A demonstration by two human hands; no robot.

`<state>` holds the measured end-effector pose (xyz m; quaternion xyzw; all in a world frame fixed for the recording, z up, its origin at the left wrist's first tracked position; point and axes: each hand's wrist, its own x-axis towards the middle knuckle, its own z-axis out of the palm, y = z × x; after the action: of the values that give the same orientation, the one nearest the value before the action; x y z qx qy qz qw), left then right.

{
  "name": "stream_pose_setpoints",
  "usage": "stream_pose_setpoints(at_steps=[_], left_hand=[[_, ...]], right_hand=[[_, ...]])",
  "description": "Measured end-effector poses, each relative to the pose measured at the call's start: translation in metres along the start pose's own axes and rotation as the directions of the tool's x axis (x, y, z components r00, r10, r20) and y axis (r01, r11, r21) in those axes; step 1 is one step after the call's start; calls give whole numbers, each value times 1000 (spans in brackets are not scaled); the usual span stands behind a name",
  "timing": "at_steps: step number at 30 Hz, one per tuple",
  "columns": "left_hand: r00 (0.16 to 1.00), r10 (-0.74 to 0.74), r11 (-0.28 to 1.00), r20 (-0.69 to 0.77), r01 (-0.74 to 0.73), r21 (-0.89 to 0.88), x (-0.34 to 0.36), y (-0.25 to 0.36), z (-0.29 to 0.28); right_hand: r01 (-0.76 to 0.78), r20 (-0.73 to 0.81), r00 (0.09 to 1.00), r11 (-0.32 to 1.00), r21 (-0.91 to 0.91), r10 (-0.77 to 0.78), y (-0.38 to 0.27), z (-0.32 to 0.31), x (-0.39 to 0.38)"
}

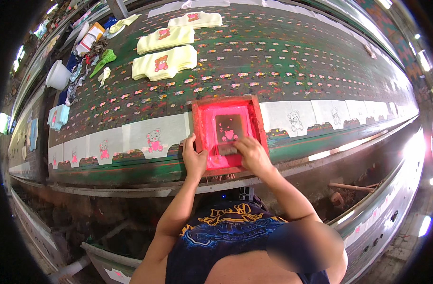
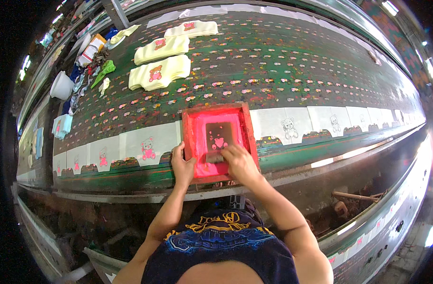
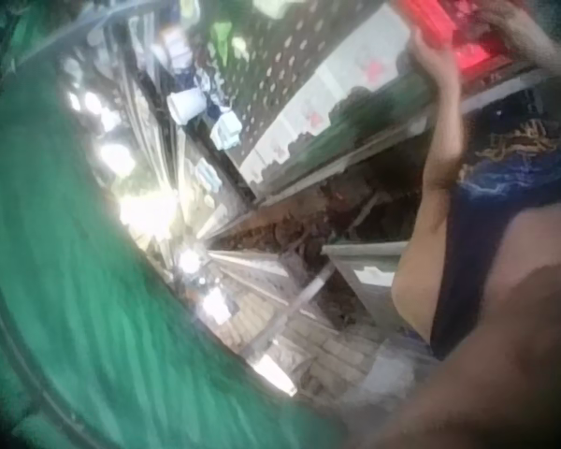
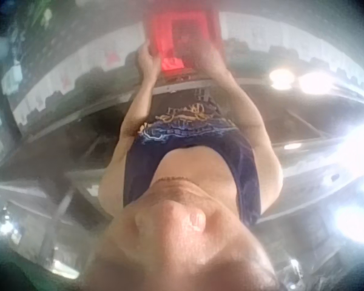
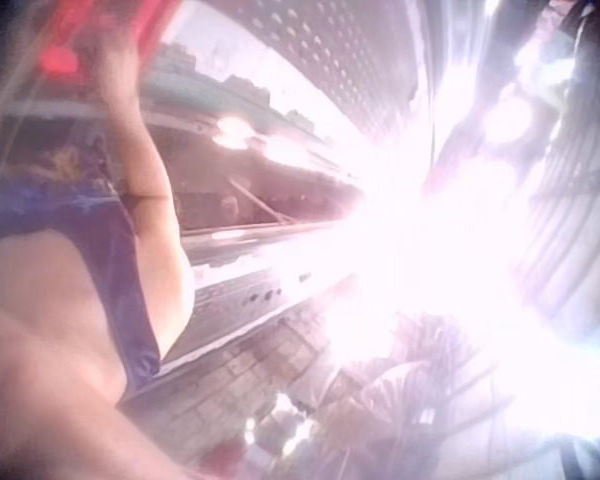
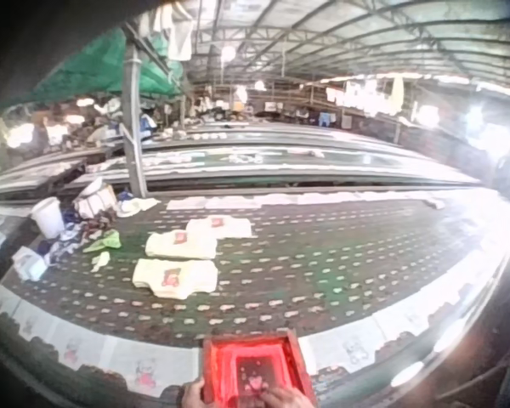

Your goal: The person uses a red squeegee to press ink through a stencil onto small fabric pieces laid out on a long table. They repeatedly apply pressure to the stencil, then lift it to reveal printed designs on the fabric.

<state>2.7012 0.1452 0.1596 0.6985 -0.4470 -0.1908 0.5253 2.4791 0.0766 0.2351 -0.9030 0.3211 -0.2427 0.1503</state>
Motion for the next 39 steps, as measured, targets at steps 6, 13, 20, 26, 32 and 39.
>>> stream_pose_setpoints(at_steps=[6,13,20,26,32,39], left_hand=[[1000,28,994,1,-28,-105,9,-14,7],[992,-112,974,65,123,-191,11,-15,6],[989,-123,932,76,141,-333,5,30,28],[993,-101,875,66,120,-468,-22,79,139],[995,-82,940,54,95,-328,-42,111,223],[993,-100,947,58,113,-300,-44,119,242]], right_hand=[[-92,106,991,983,159,76,-23,-23,-26],[-596,-336,748,802,42,573,12,-27,-49],[-667,-122,669,664,337,733,46,-46,-75],[-659,-216,660,693,291,719,121,-118,-116],[-683,-163,667,684,257,727,195,-167,-153],[-658,-93,704,696,288,704,218,-180,-164]])
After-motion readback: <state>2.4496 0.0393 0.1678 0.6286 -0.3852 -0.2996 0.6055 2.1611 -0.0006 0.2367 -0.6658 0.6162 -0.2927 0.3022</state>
